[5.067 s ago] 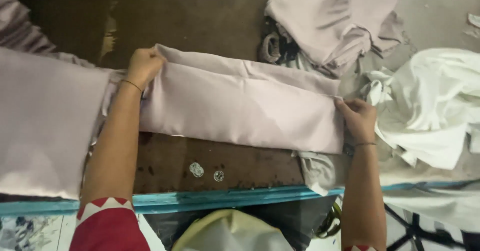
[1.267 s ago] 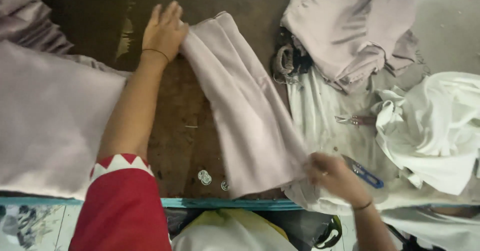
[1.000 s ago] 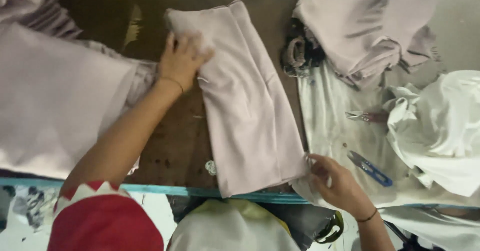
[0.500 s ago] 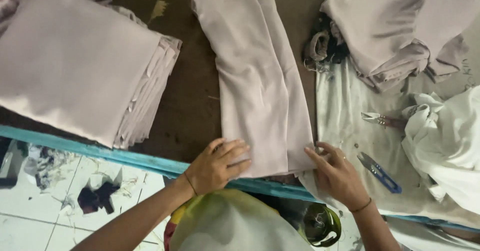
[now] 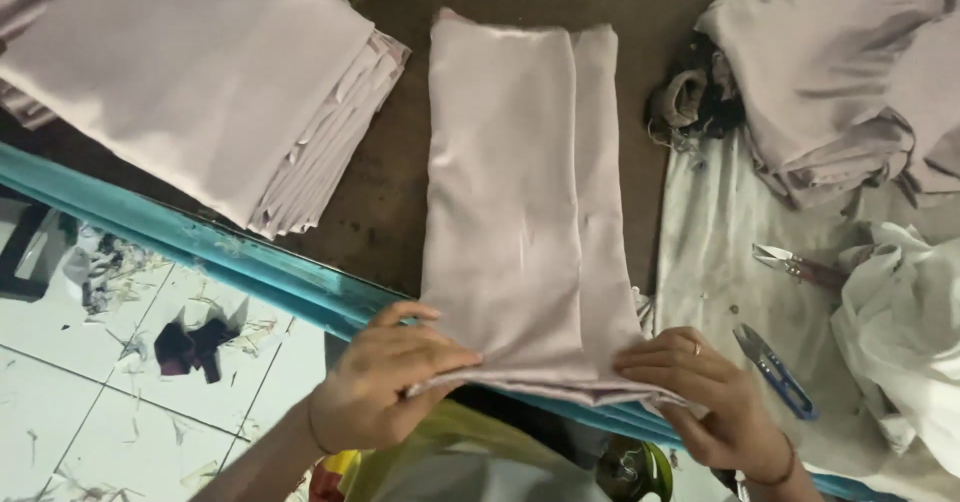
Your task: Trimming loose threads from garment edges using snips and then folding the garments into a stack.
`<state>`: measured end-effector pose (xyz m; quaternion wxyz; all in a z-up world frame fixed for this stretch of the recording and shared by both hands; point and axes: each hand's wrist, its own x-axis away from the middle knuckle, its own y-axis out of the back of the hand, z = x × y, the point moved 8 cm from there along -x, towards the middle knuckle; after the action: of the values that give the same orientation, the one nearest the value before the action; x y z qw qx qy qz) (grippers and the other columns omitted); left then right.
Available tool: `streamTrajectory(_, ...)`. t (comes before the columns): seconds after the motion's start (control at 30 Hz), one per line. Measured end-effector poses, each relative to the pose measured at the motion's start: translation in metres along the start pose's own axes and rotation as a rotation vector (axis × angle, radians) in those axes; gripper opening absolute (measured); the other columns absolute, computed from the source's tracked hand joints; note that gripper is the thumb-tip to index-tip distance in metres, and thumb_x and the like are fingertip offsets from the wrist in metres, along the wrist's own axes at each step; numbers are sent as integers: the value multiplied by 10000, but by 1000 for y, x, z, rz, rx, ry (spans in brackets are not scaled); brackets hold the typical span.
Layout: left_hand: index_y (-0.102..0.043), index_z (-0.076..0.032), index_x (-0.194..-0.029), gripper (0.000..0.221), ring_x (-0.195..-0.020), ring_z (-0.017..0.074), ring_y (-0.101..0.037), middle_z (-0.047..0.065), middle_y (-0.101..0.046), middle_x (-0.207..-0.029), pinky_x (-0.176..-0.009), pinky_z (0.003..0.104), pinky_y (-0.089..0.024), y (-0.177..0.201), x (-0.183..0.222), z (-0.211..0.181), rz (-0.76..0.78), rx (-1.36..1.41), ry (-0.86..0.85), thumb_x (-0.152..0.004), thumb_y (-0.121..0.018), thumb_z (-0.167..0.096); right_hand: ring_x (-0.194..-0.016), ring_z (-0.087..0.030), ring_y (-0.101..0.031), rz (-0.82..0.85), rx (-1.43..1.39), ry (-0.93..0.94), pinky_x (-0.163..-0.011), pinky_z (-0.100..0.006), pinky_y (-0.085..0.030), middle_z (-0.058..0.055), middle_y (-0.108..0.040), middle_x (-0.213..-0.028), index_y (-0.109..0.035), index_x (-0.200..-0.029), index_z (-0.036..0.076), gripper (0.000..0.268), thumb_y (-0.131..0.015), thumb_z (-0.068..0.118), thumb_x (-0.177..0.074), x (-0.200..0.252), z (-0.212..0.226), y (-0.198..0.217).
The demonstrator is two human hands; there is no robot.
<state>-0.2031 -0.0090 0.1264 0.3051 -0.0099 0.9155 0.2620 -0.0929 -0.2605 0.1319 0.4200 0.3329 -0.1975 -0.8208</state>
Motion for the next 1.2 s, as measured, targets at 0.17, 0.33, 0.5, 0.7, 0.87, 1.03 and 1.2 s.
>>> streamTrajectory(0.17, -681, -163, -1214, 274, -701, 61, -609, -35, -671, -805, -778, 235, -569, 31, -54, 52, -12, 285, 172, -954, -742, -104, -451, -53, -315, -221, 757, 110, -627, -206, -447, 34, -493, -631, -497, -963, 229, 125, -554, 255, -1070, -5, -44, 38)
streamTrajectory(0.33, -777, -134, -949, 149, -922, 62, -664, -49, -747, -944, -840, 247, -493, 54, -179, 191, -207, 103, 294, -926, -728, -273, -671, -170, -453, -309, 923, 200, -538, -283, -300, -49, -521, -810, -696, -1190, -28, 56, -657, -19, -1152, -111, -148, 67)
streamTrajectory(0.5, -178, -132, -1607, 935, -1263, 376, -604, 124, -613, -1427, -1069, 468, -456, 31, -178, 381, -111, -393, 968, -846, -619, -448, -928, -75, -550, -357, 259, -677, -807, -403, -458, -28, -601, -814, -663, -933, 89, 400, -550, 467, -1001, -166, -232, 65)
streamTrajectory(0.7, -267, -133, -1601, 856, -1412, 479, -441, 230, -414, -1560, -1156, 618, -380, 26, -121, 320, -86, -439, 961, -925, -645, -498, -1190, -415, -652, -307, 224, -910, -997, -557, -522, -263, -689, -1252, -526, -1479, -52, 756, -754, 409, -924, -111, -233, 28)
streamTrajectory(0.87, -452, -16, -1447, 898, -1342, 433, -534, 266, -548, -1417, -1091, 535, -474, 10, -114, 362, 52, -337, 1087, -860, -610, -677, -1174, -419, -657, -320, 115, -918, -985, -535, -530, -266, -705, -1198, -605, -1396, -45, 745, -817, 427, -860, -116, -234, 14)
streamTrajectory(1.03, -511, -59, -1407, 744, -1307, 390, -584, 232, -626, -1371, -1090, 523, -489, -22, -103, 377, 140, -280, 1077, -808, -649, -478, -1114, -482, -670, -320, -16, -978, -938, -560, -549, -343, -707, -1111, -671, -1243, -114, 656, -873, 311, -785, -128, -239, -2)
streamTrajectory(1.2, -419, -228, -1471, 607, -1289, 448, -586, 233, -601, -1418, -1111, 541, -458, -21, -86, 345, -67, -173, 967, -896, -536, -382, -807, -375, -753, -488, -465, -1075, -654, -536, -623, -234, -719, -929, -666, -1240, -42, 604, -894, 308, -803, -106, -258, -25)
